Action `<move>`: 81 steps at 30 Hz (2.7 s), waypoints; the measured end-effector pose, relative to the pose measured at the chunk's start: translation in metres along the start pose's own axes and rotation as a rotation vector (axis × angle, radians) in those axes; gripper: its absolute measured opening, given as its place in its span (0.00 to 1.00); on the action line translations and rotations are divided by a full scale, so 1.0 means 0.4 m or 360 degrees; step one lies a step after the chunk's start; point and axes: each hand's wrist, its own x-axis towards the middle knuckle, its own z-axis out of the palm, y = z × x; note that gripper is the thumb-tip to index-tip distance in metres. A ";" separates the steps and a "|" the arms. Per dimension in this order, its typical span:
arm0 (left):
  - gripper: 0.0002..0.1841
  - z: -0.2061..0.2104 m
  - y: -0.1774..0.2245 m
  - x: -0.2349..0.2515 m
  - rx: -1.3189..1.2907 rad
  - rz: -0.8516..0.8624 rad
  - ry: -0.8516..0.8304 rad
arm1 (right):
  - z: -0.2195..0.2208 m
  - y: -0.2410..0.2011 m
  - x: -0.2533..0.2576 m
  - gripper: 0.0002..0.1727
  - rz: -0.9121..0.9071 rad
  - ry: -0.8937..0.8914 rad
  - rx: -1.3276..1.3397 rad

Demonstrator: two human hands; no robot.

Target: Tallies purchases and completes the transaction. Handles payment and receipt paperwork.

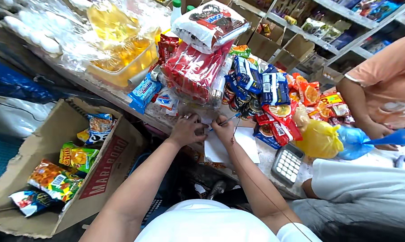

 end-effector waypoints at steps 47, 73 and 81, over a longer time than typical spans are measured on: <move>0.32 -0.037 0.039 0.006 -0.0034 -0.0148 -0.0054 | -0.091 -0.066 -0.052 0.15 0.0158 0.0214 0.0250; 0.40 0.040 -0.002 -0.058 0.0254 0.0448 0.0511 | -0.076 -0.033 -0.010 0.16 0.0323 -0.0001 -0.0194; 0.43 0.045 -0.007 -0.056 0.0239 0.0411 0.0519 | -0.054 -0.025 -0.022 0.18 0.0327 0.0093 -0.0170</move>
